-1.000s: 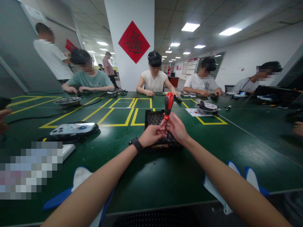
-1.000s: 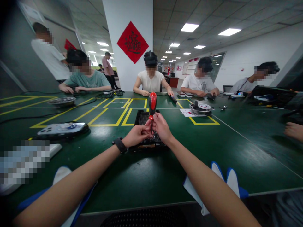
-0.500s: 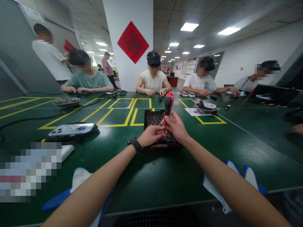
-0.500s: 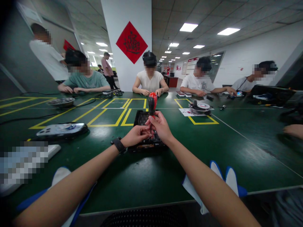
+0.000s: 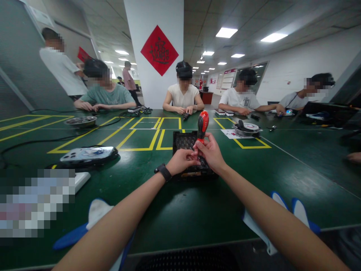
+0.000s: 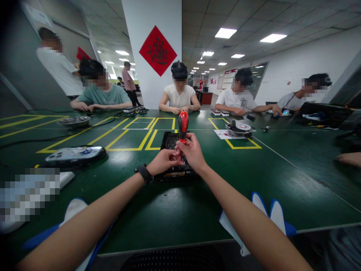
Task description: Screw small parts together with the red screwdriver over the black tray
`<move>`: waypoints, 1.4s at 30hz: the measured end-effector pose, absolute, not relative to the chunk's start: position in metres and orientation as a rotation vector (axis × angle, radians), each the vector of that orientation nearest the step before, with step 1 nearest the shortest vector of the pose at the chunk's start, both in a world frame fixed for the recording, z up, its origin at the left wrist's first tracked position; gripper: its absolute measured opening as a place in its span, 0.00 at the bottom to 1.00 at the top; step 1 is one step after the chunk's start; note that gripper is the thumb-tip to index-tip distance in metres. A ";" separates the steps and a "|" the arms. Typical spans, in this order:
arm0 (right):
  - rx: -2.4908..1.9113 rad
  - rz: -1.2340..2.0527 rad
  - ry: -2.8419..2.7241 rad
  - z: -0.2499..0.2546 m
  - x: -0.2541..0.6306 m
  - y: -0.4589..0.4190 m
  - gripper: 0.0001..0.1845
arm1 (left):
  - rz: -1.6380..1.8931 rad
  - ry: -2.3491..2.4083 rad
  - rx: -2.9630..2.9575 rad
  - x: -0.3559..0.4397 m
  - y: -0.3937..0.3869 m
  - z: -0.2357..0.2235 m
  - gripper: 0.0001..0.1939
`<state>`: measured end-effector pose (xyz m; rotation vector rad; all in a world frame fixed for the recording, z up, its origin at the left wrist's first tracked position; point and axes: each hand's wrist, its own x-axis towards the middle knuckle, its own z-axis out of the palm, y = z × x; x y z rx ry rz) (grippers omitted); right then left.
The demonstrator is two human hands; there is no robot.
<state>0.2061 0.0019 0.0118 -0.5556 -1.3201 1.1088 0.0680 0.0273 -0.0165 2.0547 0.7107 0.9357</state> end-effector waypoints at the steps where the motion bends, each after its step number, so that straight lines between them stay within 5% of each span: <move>1: -0.555 1.109 -1.320 0.012 0.206 0.002 0.19 | 0.939 0.714 2.048 0.068 0.027 -0.016 0.16; 42: -0.650 1.136 -1.166 -0.003 0.219 0.021 0.15 | 0.912 0.822 2.136 0.069 0.028 -0.018 0.15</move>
